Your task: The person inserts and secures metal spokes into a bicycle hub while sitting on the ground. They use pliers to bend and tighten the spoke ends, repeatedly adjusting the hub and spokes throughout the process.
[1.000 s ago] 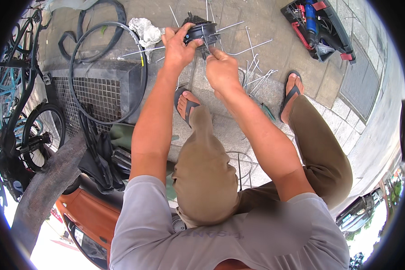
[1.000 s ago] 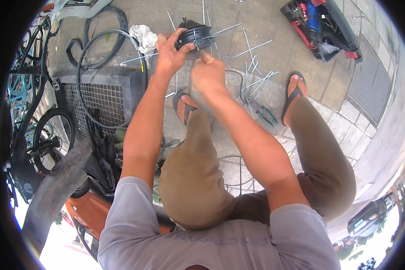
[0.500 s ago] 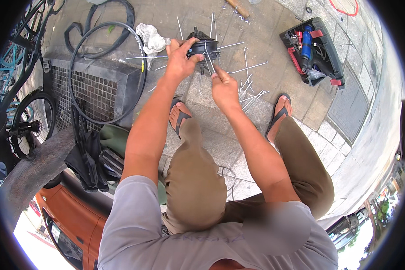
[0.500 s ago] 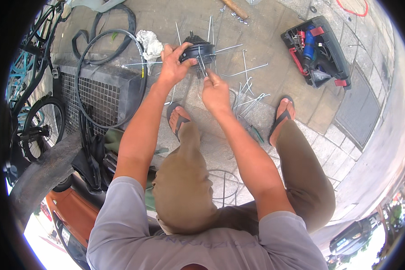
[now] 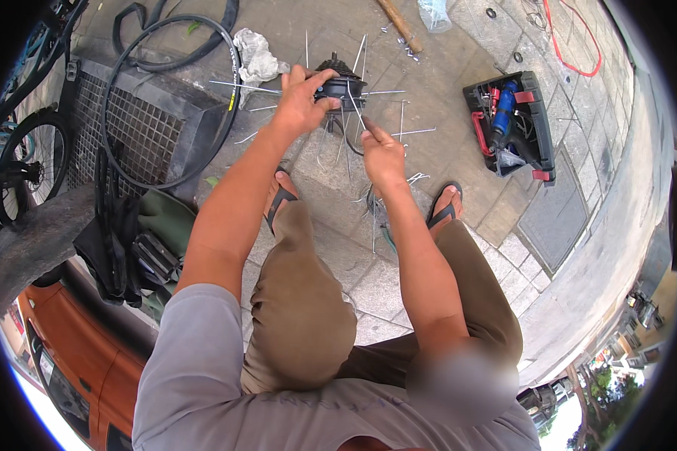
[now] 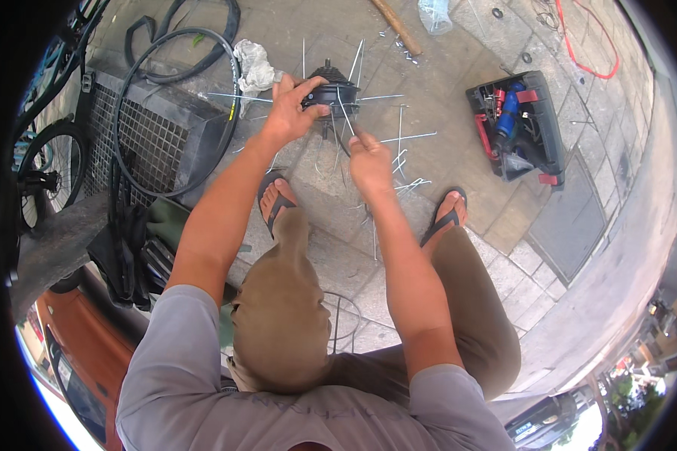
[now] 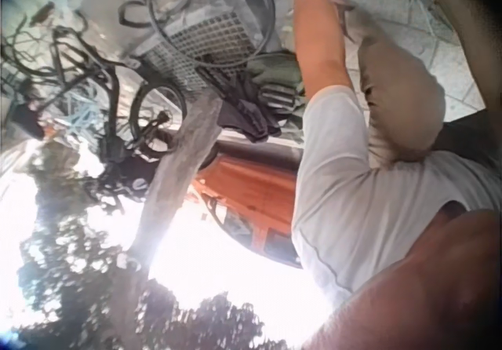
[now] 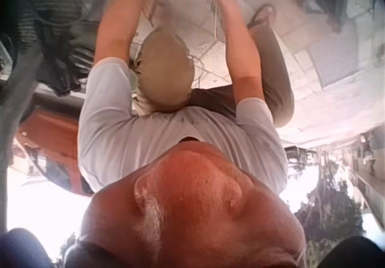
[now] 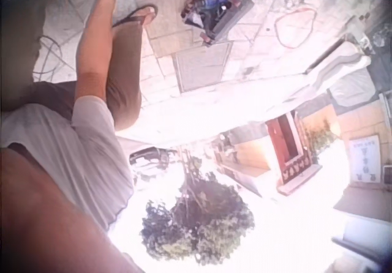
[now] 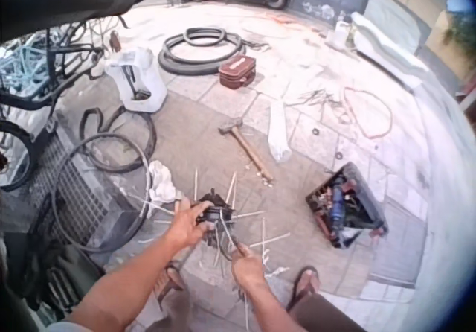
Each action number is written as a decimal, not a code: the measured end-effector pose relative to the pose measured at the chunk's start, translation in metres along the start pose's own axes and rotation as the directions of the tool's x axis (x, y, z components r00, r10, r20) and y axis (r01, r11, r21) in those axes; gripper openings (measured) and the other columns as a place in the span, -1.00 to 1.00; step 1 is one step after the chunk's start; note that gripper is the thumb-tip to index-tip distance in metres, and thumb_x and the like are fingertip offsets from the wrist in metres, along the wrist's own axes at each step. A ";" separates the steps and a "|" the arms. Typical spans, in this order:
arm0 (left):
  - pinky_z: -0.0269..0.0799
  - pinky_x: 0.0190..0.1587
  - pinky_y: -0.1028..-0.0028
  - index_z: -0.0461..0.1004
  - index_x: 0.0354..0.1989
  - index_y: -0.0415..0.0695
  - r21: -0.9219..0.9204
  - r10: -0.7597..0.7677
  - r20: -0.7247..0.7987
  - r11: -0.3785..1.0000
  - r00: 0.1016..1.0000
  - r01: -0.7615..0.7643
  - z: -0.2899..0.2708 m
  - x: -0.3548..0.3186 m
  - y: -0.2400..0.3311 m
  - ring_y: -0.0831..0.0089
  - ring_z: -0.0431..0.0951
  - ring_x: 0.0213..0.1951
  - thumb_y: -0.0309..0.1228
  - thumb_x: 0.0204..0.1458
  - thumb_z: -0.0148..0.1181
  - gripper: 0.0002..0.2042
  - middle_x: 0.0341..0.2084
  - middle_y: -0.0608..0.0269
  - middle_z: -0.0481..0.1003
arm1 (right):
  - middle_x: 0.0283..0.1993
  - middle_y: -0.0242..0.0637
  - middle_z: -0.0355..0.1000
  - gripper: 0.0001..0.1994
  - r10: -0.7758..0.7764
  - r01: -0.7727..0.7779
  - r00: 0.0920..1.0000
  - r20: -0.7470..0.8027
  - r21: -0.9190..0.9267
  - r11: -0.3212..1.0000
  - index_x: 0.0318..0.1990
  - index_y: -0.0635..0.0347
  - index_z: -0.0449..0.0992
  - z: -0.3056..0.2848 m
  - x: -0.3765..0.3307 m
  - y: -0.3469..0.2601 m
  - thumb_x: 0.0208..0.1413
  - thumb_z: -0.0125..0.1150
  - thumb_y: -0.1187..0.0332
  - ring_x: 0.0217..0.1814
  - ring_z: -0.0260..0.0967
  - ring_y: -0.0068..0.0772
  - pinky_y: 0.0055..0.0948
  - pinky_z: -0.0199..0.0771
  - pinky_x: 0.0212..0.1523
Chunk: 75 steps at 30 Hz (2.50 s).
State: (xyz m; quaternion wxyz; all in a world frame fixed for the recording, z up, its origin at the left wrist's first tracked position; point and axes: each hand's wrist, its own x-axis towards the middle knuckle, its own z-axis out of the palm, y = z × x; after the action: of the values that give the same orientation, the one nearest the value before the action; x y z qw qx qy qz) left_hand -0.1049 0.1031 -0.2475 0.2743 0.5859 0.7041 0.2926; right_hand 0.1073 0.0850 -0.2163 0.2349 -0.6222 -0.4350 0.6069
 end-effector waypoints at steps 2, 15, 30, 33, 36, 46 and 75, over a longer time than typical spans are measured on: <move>0.28 0.32 0.13 0.61 0.23 0.16 0.008 0.000 -0.015 1.000 1.000 0.000 0.001 0.002 -0.003 0.00 0.27 0.15 -0.33 -0.03 0.57 -0.44 0.06 0.08 0.39 | 0.19 -0.04 0.62 -0.56 0.162 -0.162 0.986 0.035 -0.004 0.987 0.36 0.38 0.50 -0.008 0.001 -0.012 0.41 0.15 0.37 0.12 0.54 -0.39 -0.44 0.48 0.16; 0.29 0.29 0.13 0.63 0.22 0.12 -0.012 -0.008 -0.069 1.000 0.998 0.007 0.011 -0.003 0.003 -0.01 0.29 0.12 -0.30 -0.02 0.57 -0.46 0.02 0.05 0.42 | -0.56 -0.55 0.18 -0.54 0.307 -0.310 0.951 0.048 0.183 0.933 0.47 0.08 0.42 0.004 -0.004 -0.025 0.46 0.12 0.34 -0.69 0.01 -0.66 -0.46 0.00 -0.70; 0.34 0.26 0.15 0.60 0.25 0.09 0.004 -0.014 -0.051 1.000 0.999 0.014 0.016 -0.001 0.008 -0.01 0.28 0.14 -0.32 -0.02 0.57 -0.42 0.04 0.06 0.42 | -0.51 -0.46 0.35 -0.66 0.211 -0.198 0.977 -0.036 0.218 0.956 0.21 0.27 0.56 0.030 0.017 -0.011 0.43 0.12 0.29 -0.65 0.12 -0.62 -0.39 0.13 -0.64; 0.34 0.24 0.16 0.60 0.25 0.09 0.011 0.018 -0.062 1.000 0.998 -0.017 0.015 -0.001 0.007 0.02 0.28 0.11 -0.34 -0.03 0.57 -0.42 0.04 0.09 0.42 | -0.47 -0.39 0.41 -0.74 0.158 -0.121 0.980 -0.117 0.274 0.954 -0.07 0.34 0.58 0.047 0.042 0.010 0.40 0.19 0.26 -0.62 0.23 -0.58 -0.41 0.19 -0.62; 0.35 0.26 0.14 0.60 0.24 0.06 0.009 0.009 -0.062 1.000 0.998 -0.008 0.015 -0.004 0.007 -0.02 0.29 0.14 -0.36 -0.02 0.56 -0.43 0.09 0.06 0.41 | -0.45 -0.35 0.43 -0.73 0.353 -0.384 0.923 0.152 0.349 0.855 -0.19 0.30 0.55 0.035 0.044 -0.021 0.39 0.22 0.23 -0.61 0.29 -0.54 -0.44 0.24 -0.61; 0.29 0.29 0.12 0.60 0.22 0.11 -0.061 -0.008 -0.081 0.998 0.997 0.003 0.014 -0.006 0.012 0.00 0.28 0.17 -0.36 -0.08 0.59 -0.41 0.13 0.04 0.37 | -0.47 -0.39 0.45 -0.68 -0.033 0.034 0.999 -0.040 0.034 0.999 -0.28 0.28 0.55 0.003 -0.011 0.043 0.46 0.20 0.19 -0.53 0.34 -0.60 -0.44 0.35 -0.51; 0.41 0.25 0.13 0.60 0.21 0.18 -0.047 -0.023 -0.112 0.999 0.993 0.018 0.018 -0.005 0.007 -0.01 0.27 0.18 -0.39 -0.08 0.60 -0.41 0.13 0.08 0.37 | -0.12 0.19 0.63 -0.73 -0.351 0.227 0.933 -0.075 -0.634 0.739 -0.02 0.28 0.68 0.019 0.041 -0.028 0.24 0.31 0.30 -0.08 0.60 0.33 0.08 0.59 -0.04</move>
State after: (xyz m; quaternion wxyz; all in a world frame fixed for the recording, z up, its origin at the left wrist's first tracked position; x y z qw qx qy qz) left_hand -0.0862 0.1011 -0.2540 0.2506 0.5547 0.7176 0.3386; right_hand 0.0772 0.1289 -0.2187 0.1509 -0.6438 -0.6759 0.3254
